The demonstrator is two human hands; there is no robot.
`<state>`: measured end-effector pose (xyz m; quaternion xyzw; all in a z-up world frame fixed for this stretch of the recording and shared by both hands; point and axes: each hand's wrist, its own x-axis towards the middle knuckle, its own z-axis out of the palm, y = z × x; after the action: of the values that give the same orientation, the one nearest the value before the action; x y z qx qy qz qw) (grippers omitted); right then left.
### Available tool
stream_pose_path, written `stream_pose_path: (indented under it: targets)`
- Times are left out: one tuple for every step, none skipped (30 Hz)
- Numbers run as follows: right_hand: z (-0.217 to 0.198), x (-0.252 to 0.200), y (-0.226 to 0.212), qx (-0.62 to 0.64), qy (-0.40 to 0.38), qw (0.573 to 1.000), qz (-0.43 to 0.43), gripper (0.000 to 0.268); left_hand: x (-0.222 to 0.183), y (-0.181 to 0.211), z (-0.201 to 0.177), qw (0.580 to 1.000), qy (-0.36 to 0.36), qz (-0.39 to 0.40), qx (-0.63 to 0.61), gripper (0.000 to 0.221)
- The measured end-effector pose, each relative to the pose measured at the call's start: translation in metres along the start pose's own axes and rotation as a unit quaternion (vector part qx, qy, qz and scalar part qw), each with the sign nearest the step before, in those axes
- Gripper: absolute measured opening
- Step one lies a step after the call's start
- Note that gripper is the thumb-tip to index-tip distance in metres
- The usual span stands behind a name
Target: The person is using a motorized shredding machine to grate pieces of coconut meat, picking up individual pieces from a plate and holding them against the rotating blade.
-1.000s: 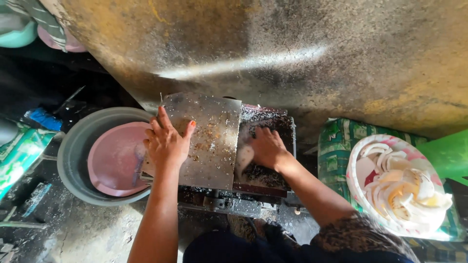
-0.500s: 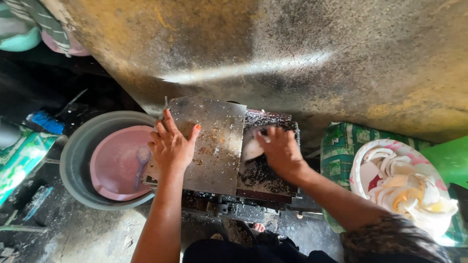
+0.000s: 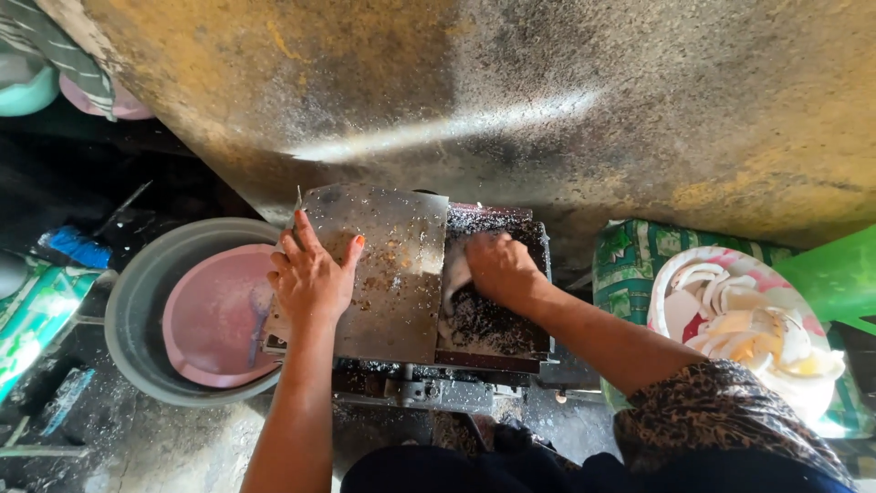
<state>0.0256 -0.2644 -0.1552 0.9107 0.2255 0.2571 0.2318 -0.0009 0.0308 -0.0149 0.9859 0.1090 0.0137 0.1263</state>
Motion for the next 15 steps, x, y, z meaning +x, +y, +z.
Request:
stream_pose_path:
  targets:
    - [-0.007,0.005,0.011,-0.024,0.003,0.999,0.029,0.022,0.001,0.0,-0.001,1.0,0.0,-0.004,0.0,0.098]
    - [-0.015,0.004,0.021,-0.046,0.001,0.997,0.055,0.027,-0.002,0.001,0.002,1.0,-0.005,-0.009,-0.001,0.098]
    - [-0.032,0.0,0.014,-0.046,-0.004,0.997,0.054,0.027,-0.002,0.002,0.003,1.0,-0.01,-0.008,-0.001,0.098]
    - [-0.049,0.0,0.006,-0.072,-0.007,0.996,0.049,0.034,-0.001,0.002,0.002,1.0,-0.005,-0.01,-0.003,0.098]
    - [-0.066,-0.001,-0.002,-0.099,-0.01,0.994,0.044,0.042,-0.001,0.002,0.002,1.0,-0.001,-0.011,-0.006,0.098]
    - [-0.073,-0.002,-0.008,-0.098,-0.01,0.994,0.043,0.042,-0.002,0.001,0.002,1.0,-0.001,-0.012,-0.005,0.098]
    - [-0.08,-0.004,-0.015,-0.126,-0.035,0.991,0.041,0.042,-0.003,0.002,0.003,1.0,-0.002,-0.014,-0.004,0.098]
    - [-0.088,-0.006,-0.02,-0.156,-0.061,0.985,0.041,0.043,-0.002,0.002,0.002,1.0,-0.003,-0.013,-0.004,0.098]
    - [-0.093,-0.007,-0.02,-0.156,-0.062,0.985,0.043,0.043,-0.002,0.003,0.001,1.0,-0.003,-0.011,-0.002,0.098]
    - [-0.099,-0.008,-0.021,-0.154,-0.078,0.985,0.024,0.047,-0.003,0.003,0.0,1.0,-0.001,-0.009,-0.007,0.098]
    - [-0.104,-0.009,-0.022,-0.151,-0.094,0.984,0.006,0.051,-0.003,0.003,-0.001,1.0,0.001,-0.008,-0.012,0.098]
    - [-0.102,-0.011,-0.025,-0.151,-0.096,0.984,0.008,0.051,-0.002,0.003,0.0,1.0,-0.001,-0.006,-0.011,0.098]
    - [-0.101,-0.013,-0.028,-0.142,-0.1,0.985,-0.006,0.05,-0.001,0.003,0.002,1.0,0.0,-0.009,0.0,0.097]
    - [-0.099,-0.016,-0.03,-0.133,-0.104,0.985,-0.021,0.049,-0.001,0.003,0.004,1.0,0.0,-0.013,0.01,0.097]
    - [-0.1,-0.015,-0.029,-0.133,-0.107,0.985,-0.02,0.049,-0.001,0.003,0.005,1.0,-0.002,-0.011,0.01,0.097]
